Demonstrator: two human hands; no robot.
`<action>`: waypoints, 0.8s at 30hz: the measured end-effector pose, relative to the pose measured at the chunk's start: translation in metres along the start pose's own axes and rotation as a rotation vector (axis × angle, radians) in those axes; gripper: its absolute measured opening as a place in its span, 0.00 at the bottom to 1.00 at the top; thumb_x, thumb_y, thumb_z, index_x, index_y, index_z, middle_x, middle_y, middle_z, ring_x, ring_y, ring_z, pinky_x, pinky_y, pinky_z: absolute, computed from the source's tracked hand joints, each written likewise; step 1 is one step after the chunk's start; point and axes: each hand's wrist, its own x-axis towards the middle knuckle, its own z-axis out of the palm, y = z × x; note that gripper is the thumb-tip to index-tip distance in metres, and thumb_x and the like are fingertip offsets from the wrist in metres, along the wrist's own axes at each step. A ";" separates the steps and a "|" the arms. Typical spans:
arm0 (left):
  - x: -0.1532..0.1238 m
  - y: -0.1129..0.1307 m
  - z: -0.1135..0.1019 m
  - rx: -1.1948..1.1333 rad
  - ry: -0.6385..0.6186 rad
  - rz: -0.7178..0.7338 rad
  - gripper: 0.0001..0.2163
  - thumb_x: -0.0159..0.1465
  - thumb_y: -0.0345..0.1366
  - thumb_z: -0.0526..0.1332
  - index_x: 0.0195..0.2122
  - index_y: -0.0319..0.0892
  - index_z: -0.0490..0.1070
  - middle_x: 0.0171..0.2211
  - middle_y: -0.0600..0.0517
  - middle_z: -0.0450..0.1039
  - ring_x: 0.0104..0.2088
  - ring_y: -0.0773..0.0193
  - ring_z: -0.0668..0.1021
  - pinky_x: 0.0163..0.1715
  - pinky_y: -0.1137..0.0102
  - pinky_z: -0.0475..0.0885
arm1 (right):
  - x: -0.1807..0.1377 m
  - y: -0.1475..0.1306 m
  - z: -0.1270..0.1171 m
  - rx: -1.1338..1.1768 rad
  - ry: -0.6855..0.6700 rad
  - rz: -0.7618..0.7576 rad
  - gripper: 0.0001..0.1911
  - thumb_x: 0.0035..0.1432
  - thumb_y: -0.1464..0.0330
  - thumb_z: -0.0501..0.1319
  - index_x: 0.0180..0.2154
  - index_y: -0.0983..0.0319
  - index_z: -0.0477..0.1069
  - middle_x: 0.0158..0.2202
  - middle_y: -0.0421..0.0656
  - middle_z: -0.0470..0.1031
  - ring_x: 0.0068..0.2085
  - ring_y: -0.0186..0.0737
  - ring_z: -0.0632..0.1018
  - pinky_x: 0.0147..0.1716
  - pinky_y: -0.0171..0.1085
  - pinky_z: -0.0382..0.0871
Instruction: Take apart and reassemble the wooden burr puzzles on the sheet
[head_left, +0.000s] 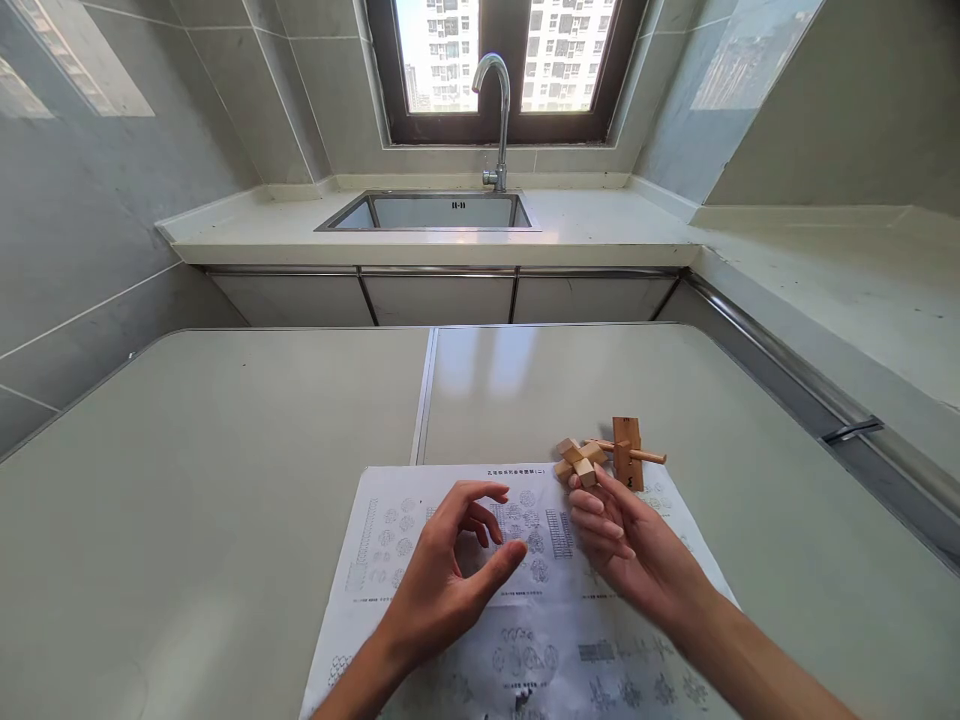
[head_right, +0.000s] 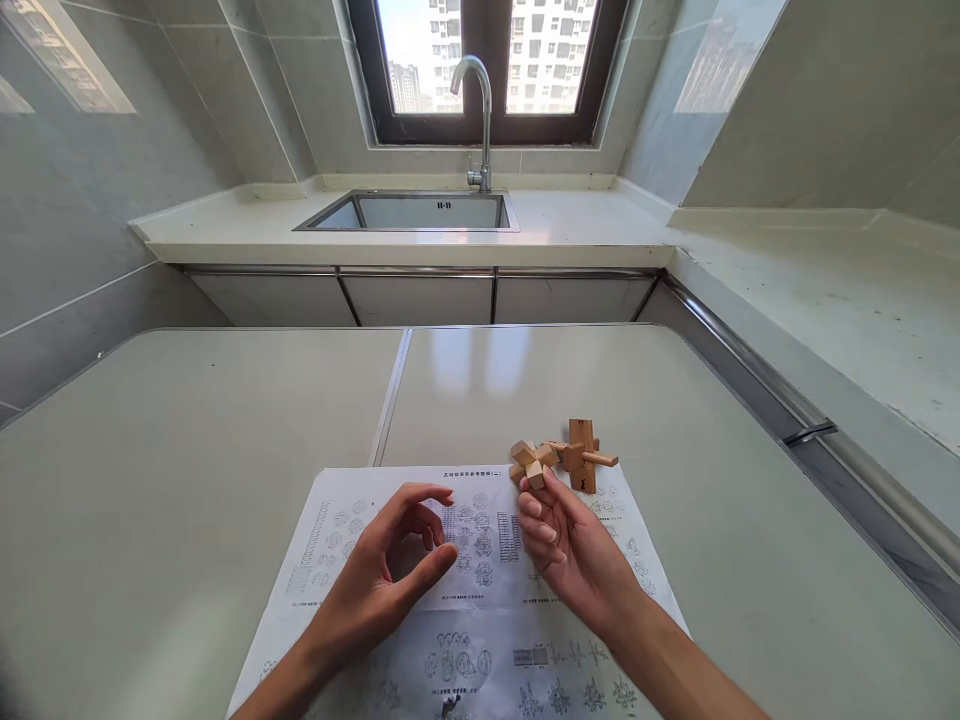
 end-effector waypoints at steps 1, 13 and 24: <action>0.000 0.000 0.000 -0.002 -0.002 -0.002 0.15 0.68 0.42 0.66 0.55 0.48 0.71 0.47 0.48 0.77 0.41 0.60 0.80 0.46 0.62 0.76 | 0.000 0.000 0.000 0.001 0.000 0.001 0.11 0.63 0.64 0.71 0.38 0.62 0.71 0.27 0.34 0.64 0.20 0.25 0.61 0.13 0.20 0.62; -0.001 0.000 0.001 -0.005 -0.026 -0.004 0.14 0.69 0.43 0.66 0.53 0.47 0.72 0.46 0.48 0.77 0.39 0.61 0.80 0.44 0.64 0.76 | -0.001 0.002 0.000 0.014 0.039 0.025 0.16 0.61 0.62 0.74 0.38 0.62 0.71 0.25 0.31 0.65 0.17 0.20 0.62 0.10 0.19 0.59; 0.000 -0.002 0.000 -0.045 -0.030 -0.013 0.15 0.68 0.44 0.66 0.53 0.46 0.73 0.47 0.47 0.78 0.37 0.62 0.80 0.41 0.64 0.77 | -0.005 0.001 0.001 -0.029 0.007 0.057 0.19 0.59 0.57 0.74 0.34 0.61 0.69 0.23 0.30 0.64 0.13 0.19 0.57 0.05 0.19 0.54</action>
